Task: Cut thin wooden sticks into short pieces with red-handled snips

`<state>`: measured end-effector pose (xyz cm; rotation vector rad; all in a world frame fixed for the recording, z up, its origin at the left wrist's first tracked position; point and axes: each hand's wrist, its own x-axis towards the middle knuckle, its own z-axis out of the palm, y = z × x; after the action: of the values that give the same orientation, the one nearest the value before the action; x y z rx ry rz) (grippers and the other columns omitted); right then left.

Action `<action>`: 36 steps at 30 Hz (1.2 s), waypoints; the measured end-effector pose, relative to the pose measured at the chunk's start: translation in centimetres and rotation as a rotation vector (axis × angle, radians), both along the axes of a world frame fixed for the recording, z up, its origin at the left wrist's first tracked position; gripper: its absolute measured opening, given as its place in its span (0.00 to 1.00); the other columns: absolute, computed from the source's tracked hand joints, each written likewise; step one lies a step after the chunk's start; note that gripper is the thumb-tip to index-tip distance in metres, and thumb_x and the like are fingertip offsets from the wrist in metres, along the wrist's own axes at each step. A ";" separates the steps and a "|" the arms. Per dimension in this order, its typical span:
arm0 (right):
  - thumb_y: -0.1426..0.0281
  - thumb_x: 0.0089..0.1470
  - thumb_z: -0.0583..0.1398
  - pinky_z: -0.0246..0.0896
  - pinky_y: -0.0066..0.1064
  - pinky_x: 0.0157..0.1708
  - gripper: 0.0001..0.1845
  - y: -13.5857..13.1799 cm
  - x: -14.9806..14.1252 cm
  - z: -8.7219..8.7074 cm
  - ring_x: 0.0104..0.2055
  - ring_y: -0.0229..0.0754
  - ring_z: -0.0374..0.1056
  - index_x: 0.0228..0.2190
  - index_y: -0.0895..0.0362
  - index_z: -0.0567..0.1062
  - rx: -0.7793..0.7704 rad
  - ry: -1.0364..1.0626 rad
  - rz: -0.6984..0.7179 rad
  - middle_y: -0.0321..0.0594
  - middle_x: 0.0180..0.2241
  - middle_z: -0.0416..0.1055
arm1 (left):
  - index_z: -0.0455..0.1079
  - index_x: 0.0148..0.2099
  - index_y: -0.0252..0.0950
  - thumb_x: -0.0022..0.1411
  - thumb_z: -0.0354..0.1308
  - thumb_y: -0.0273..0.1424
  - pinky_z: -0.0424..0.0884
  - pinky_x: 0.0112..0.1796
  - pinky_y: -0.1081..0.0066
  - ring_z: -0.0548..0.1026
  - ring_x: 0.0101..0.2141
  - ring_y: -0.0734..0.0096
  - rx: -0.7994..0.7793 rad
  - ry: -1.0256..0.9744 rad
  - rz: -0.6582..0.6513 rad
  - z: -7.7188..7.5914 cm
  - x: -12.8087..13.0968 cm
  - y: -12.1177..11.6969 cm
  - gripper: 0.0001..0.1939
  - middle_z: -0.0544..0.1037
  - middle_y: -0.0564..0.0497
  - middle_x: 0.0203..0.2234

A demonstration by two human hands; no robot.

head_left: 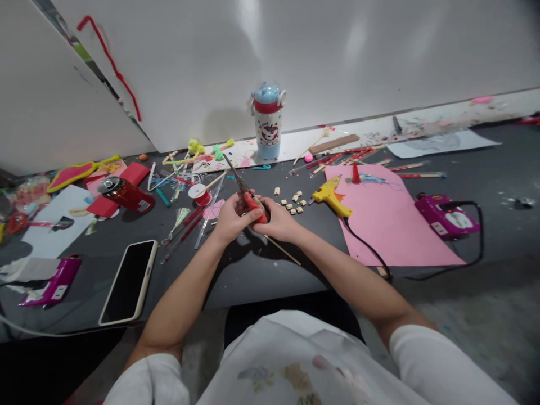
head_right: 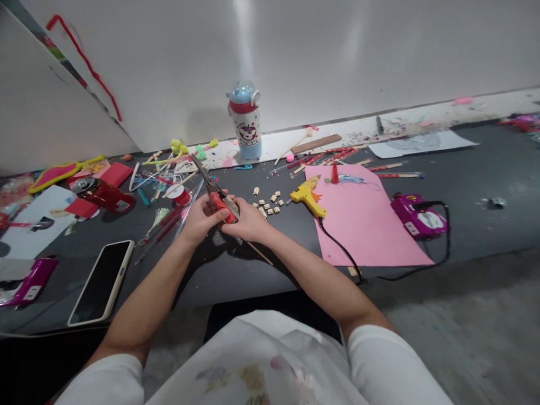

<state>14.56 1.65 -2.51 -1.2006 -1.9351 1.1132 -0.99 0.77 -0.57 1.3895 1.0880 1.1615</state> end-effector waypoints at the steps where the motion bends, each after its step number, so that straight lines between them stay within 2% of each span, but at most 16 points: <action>1: 0.60 0.41 0.63 0.64 0.37 0.39 0.31 0.0 0.0 0.1 0.39 0.46 0.71 0.48 0.57 0.67 0.002 -0.003 -0.002 0.43 0.40 0.74 | 0.64 0.49 0.31 0.44 0.69 0.40 0.73 0.47 0.59 0.76 0.45 0.58 0.001 0.000 0.000 0.0 0.0 0.0 0.33 0.76 0.36 0.46; 7: 0.60 0.42 0.62 0.62 0.35 0.39 0.30 0.1 0.2 0.4 0.40 0.45 0.70 0.48 0.56 0.66 -0.019 0.007 0.009 0.42 0.42 0.73 | 0.64 0.50 0.33 0.45 0.68 0.42 0.72 0.47 0.59 0.76 0.46 0.58 0.010 0.034 0.007 -0.3 0.1 0.3 0.33 0.75 0.38 0.47; 9: 0.60 0.42 0.62 0.62 0.34 0.37 0.29 0.2 0.3 0.5 0.39 0.44 0.69 0.47 0.56 0.66 -0.037 -0.005 -0.013 0.40 0.40 0.73 | 0.64 0.49 0.34 0.47 0.66 0.42 0.72 0.46 0.61 0.76 0.45 0.60 0.074 0.102 0.031 -0.4 -0.2 0.5 0.30 0.76 0.40 0.45; 11: 0.59 0.42 0.62 0.61 0.33 0.36 0.29 0.4 0.6 0.9 0.36 0.42 0.69 0.45 0.56 0.66 -0.042 -0.034 -0.055 0.39 0.37 0.72 | 0.65 0.47 0.35 0.53 0.62 0.40 0.72 0.43 0.64 0.76 0.41 0.64 0.207 0.234 0.144 -0.3 -0.6 0.7 0.23 0.76 0.43 0.42; 13: 0.58 0.40 0.63 0.60 0.32 0.34 0.29 0.5 1.0 1.3 0.34 0.42 0.68 0.44 0.57 0.66 -0.026 -0.084 -0.106 0.39 0.35 0.72 | 0.67 0.43 0.35 0.58 0.56 0.36 0.71 0.40 0.66 0.74 0.37 0.68 0.381 0.425 0.335 -0.1 -1.2 0.7 0.13 0.75 0.46 0.36; 15: 0.59 0.39 0.63 0.59 0.32 0.33 0.28 0.5 1.3 1.7 0.33 0.42 0.67 0.43 0.57 0.66 0.012 -0.130 -0.130 0.38 0.35 0.71 | 0.67 0.38 0.35 0.58 0.53 0.30 0.69 0.40 0.66 0.72 0.35 0.68 0.543 0.612 0.513 0.3 -1.8 0.7 0.06 0.73 0.47 0.32; 18: 0.62 0.38 0.62 0.59 0.31 0.32 0.27 0.4 1.5 2.1 0.34 0.42 0.67 0.42 0.57 0.66 0.082 -0.164 -0.116 0.39 0.35 0.71 | 0.67 0.40 0.34 0.57 0.53 0.27 0.65 0.46 0.61 0.70 0.41 0.63 0.684 0.795 0.634 0.8 -2.6 0.8 0.07 0.72 0.45 0.36; 20: 0.63 0.38 0.62 0.59 0.32 0.33 0.27 0.3 1.6 2.3 0.34 0.43 0.67 0.42 0.58 0.66 0.123 -0.178 -0.095 0.40 0.36 0.71 | 0.67 0.43 0.34 0.58 0.53 0.29 0.63 0.49 0.60 0.69 0.46 0.61 0.693 0.859 0.647 0.9 -3.1 1.1 0.10 0.73 0.43 0.40; 22: 0.63 0.38 0.62 0.59 0.32 0.33 0.28 0.2 1.6 2.4 0.35 0.43 0.67 0.43 0.59 0.66 0.155 -0.193 -0.069 0.42 0.37 0.70 | 0.67 0.46 0.34 0.60 0.52 0.31 0.64 0.48 0.61 0.70 0.45 0.62 0.646 0.872 0.630 0.8 -3.5 1.4 0.12 0.74 0.43 0.41; 27: 0.63 0.39 0.61 0.60 0.34 0.35 0.30 0.1 1.7 2.5 0.38 0.45 0.66 0.46 0.58 0.65 0.186 -0.213 -0.001 0.44 0.40 0.69 | 0.72 0.42 0.35 0.61 0.51 0.34 0.67 0.41 0.67 0.74 0.38 0.66 0.509 0.866 0.621 0.1 -4.4 1.8 0.11 0.78 0.47 0.36; 31: 0.64 0.40 0.61 0.61 0.35 0.37 0.29 0.1 1.8 2.5 0.39 0.45 0.66 0.46 0.59 0.65 0.198 -0.192 0.049 0.45 0.41 0.69 | 0.74 0.41 0.36 0.62 0.50 0.32 0.67 0.38 0.70 0.75 0.35 0.67 0.520 0.868 0.566 0.0 -5.0 1.8 0.12 0.80 0.48 0.32; 36: 0.64 0.40 0.61 0.61 0.36 0.39 0.30 0.1 1.9 2.4 0.41 0.47 0.66 0.47 0.60 0.64 0.206 -0.185 0.073 0.48 0.43 0.68 | 0.75 0.39 0.36 0.62 0.51 0.34 0.67 0.35 0.71 0.76 0.33 0.68 0.544 0.882 0.537 0.6 -5.2 1.7 0.12 0.80 0.48 0.30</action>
<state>16.42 1.77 -0.14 -1.1619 -2.1896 0.8380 -6.16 2.46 0.05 2.2303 1.9448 1.2958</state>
